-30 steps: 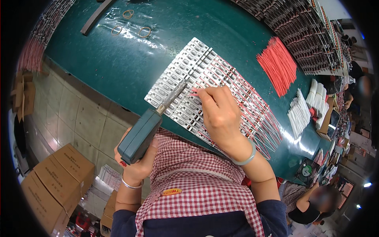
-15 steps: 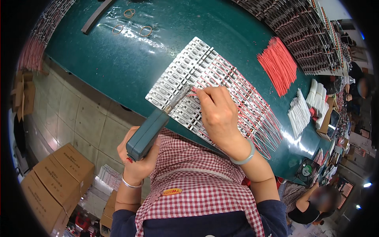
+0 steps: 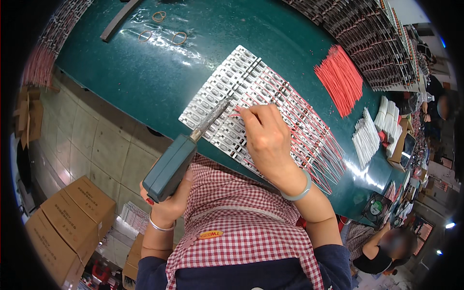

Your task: The person attaches red wires to a strip of electronic components on an assembly bench using a handheld soldering iron and solder.

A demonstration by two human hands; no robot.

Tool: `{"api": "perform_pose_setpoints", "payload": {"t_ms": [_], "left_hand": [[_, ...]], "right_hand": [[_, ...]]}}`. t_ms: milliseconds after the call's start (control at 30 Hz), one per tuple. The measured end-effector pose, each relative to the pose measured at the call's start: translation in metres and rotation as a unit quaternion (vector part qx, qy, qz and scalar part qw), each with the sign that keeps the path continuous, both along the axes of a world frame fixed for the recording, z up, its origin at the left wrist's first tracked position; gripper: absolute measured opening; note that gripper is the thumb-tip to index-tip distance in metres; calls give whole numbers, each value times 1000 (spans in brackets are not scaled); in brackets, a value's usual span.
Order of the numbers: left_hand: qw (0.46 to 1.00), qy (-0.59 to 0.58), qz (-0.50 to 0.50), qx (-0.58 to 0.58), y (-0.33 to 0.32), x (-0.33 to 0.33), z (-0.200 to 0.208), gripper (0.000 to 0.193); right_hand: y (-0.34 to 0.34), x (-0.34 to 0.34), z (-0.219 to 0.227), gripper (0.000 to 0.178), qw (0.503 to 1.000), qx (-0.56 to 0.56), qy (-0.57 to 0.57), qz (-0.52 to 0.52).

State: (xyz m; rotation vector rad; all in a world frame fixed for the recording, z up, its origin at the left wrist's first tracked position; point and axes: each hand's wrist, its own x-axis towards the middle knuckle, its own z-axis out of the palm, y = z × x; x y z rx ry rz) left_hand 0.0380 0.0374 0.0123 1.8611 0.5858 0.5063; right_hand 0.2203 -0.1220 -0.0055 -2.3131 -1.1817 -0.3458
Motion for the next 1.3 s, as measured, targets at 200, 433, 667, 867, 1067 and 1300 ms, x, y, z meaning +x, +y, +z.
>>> {"api": "perform_pose_setpoints", "payload": {"t_ms": [200, 433, 667, 867, 1067, 1300], "left_hand": [[1000, 2, -4, 25, 1, -2, 3, 26], [999, 0, -24, 28, 2, -4, 3, 23], [998, 21, -52, 38, 4, -2, 6, 23], [996, 33, -66, 58, 5, -1, 8, 22], [995, 36, -67, 70, 5, -1, 9, 20], [998, -4, -36, 58, 3, -12, -3, 23]], "right_hand": [[-1, -2, 2, 25, 1000, 18, -6, 10], [0, -8, 1, 26, 999, 31, 0, 17], [4, -9, 2, 22, 1000, 17, -1, -4], [4, -9, 2, 22, 1000, 11, -5, 1], [5, -9, 2, 22, 1000, -6, -12, 18], [5, -10, 2, 21, 1000, -6, -14, 13]]}}
